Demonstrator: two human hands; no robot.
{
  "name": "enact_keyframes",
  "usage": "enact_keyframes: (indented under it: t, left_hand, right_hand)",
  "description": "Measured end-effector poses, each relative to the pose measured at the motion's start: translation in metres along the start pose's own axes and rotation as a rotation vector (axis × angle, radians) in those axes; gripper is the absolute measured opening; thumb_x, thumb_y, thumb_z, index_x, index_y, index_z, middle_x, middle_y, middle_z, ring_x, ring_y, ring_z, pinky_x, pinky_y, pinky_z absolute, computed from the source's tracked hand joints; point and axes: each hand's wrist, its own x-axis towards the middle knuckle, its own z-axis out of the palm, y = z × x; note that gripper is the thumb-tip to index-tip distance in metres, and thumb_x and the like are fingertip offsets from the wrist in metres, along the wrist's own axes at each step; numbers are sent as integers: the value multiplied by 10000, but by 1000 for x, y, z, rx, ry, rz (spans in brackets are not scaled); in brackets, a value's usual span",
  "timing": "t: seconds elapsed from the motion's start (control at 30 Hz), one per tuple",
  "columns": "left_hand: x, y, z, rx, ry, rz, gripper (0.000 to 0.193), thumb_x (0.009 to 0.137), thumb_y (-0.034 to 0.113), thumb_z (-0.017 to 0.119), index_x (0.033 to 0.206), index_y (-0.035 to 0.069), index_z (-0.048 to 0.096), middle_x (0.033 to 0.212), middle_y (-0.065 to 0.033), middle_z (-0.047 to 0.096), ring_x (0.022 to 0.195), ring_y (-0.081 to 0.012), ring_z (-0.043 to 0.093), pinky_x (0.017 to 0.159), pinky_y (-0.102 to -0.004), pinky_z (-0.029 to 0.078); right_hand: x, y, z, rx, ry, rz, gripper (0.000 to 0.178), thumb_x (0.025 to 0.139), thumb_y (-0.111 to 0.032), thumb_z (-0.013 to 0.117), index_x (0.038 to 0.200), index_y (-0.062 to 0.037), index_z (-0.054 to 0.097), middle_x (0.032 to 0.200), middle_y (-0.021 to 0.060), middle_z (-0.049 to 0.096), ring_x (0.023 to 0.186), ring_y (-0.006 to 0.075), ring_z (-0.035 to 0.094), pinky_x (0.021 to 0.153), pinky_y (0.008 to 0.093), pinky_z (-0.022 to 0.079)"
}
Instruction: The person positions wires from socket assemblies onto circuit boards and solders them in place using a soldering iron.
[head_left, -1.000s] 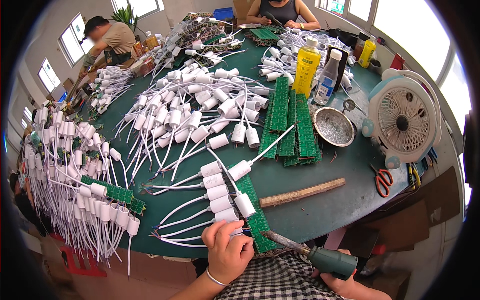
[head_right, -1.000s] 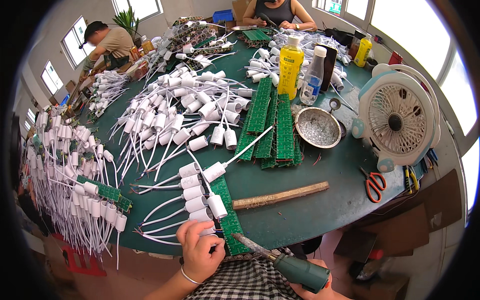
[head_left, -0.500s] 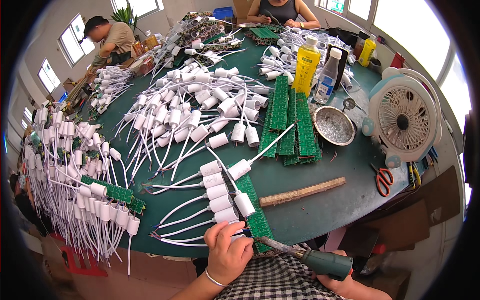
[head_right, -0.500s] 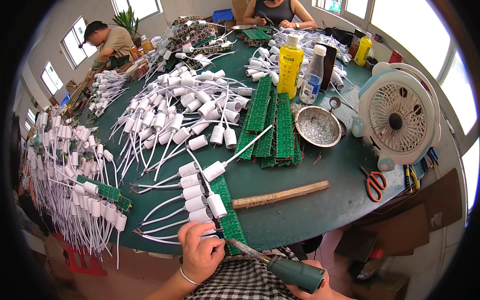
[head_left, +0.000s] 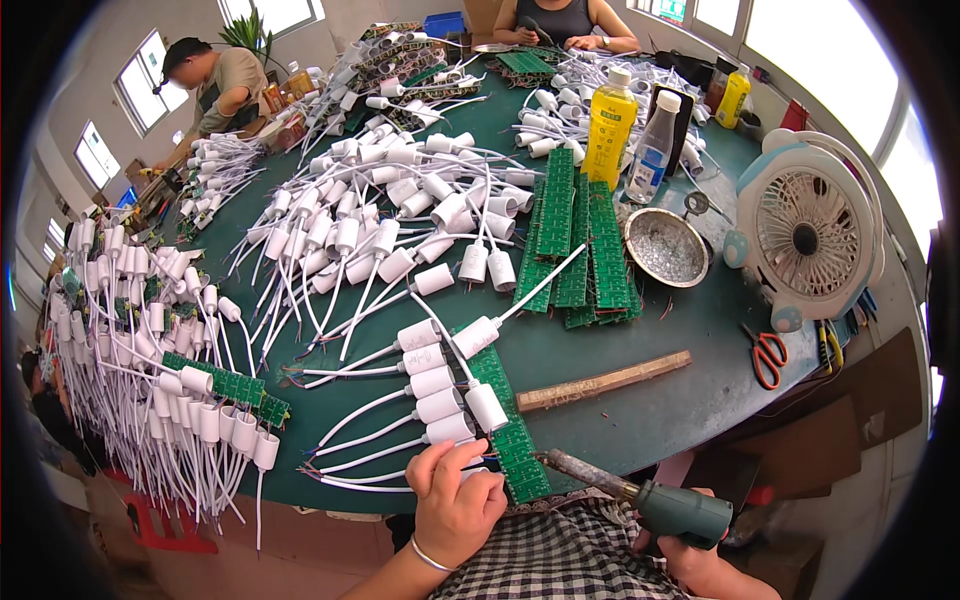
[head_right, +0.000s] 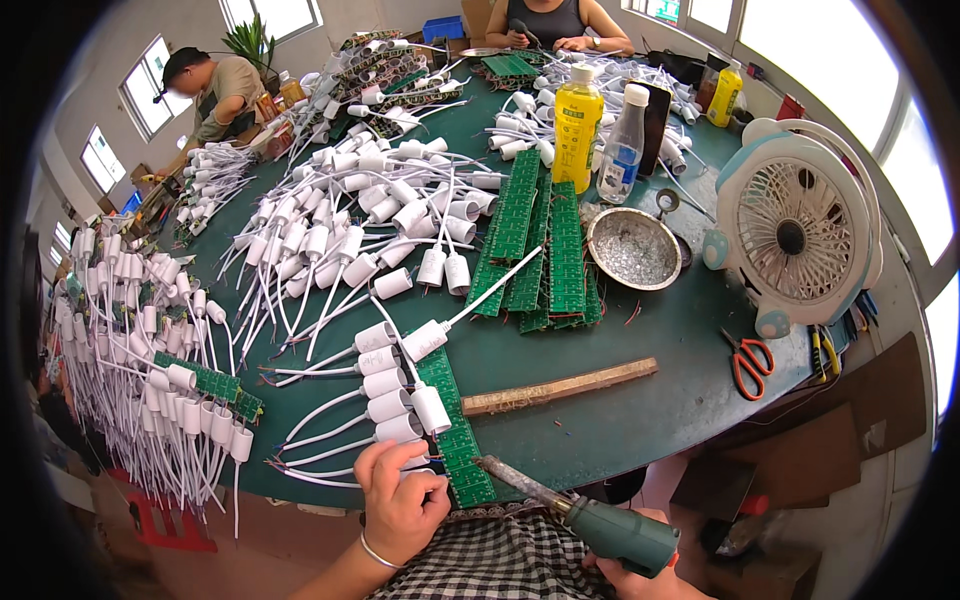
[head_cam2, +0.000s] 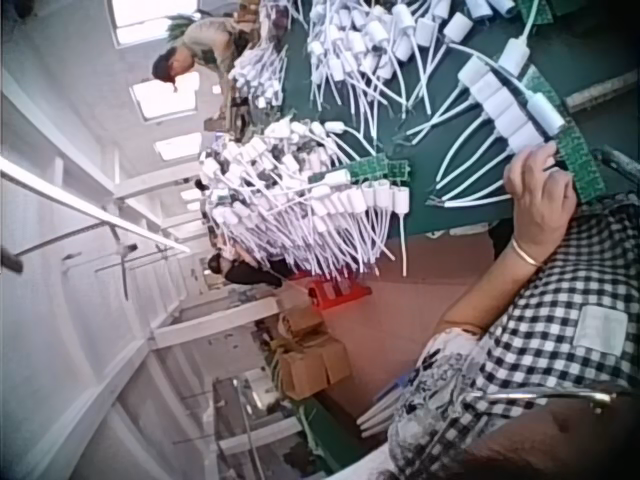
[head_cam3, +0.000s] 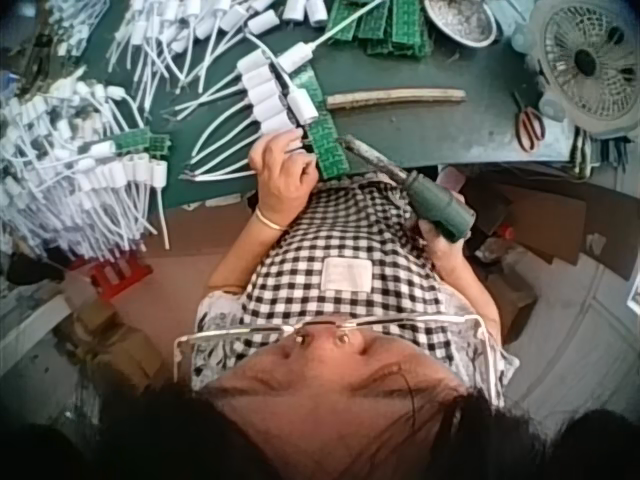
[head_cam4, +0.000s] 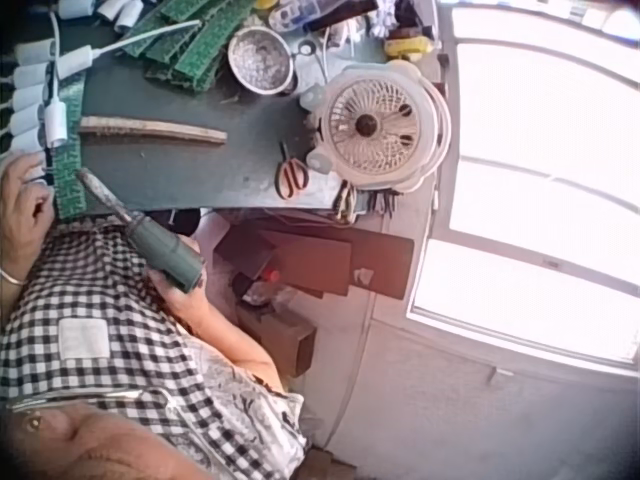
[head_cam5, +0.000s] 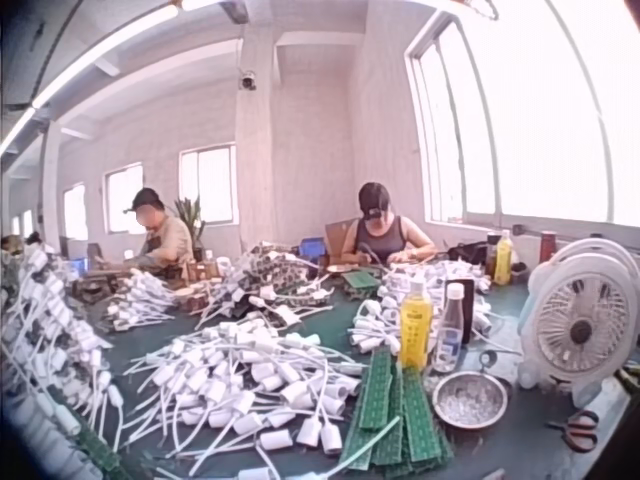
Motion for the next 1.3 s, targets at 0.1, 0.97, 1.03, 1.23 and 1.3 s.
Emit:
enact_keyframes:
  t: [0.1, 0.97, 1.03, 1.23, 1.3]
  left_hand:
    - [0, 0, 0, 6, 0, 1, 235, 640, 51, 745, 795, 143, 593, 1178, -42, 575, 1141, -321, 447, 952, -435, 358]
    - [63, -25, -44, 350, 28, 311, 364, 749, 62, 678, 1076, 223, 670, 1193, -3, 558, 1126, -272, 424, 920, -410, 331]
    - [91, -49, -42, 309, 97, 201, 398, 760, 30, 667, 1143, 123, 610, 1196, -62, 553, 1132, -338, 439, 984, -451, 331]
    - [179, -121, -8, 225, 32, -65, 375, 779, 91, 688, 1143, 76, 603, 1068, -116, 626, 1040, -320, 525, 938, -450, 392]
    - [194, -146, 0, 292, -84, -158, 357, 781, 118, 698, 1131, 105, 627, 1087, -92, 616, 1066, -306, 521, 932, -445, 400]
  right_hand:
    - [-1, 5, 1, 37, 23, -2, 278, 809, -19, 536, 1076, 48, 574, 949, 158, 682, 650, 235, 679, 634, 346, 563]
    - [6, 33, -14, 422, 194, 80, 459, 821, -125, 566, 1255, 4, 488, 1048, 190, 642, 600, 267, 649, 473, 338, 523]
    - [7, 25, -11, 415, 277, 117, 471, 844, -197, 622, 1248, 6, 491, 1028, 187, 639, 585, 262, 642, 446, 342, 511]
    - [12, -13, -7, 363, 214, 228, 308, 914, -40, 554, 1212, 38, 567, 1001, 131, 668, 710, 190, 626, 668, 325, 506]
    - [9, -10, -10, 344, 180, 195, 303, 924, -61, 552, 1208, 43, 564, 1032, 132, 665, 732, 188, 624, 674, 331, 510]
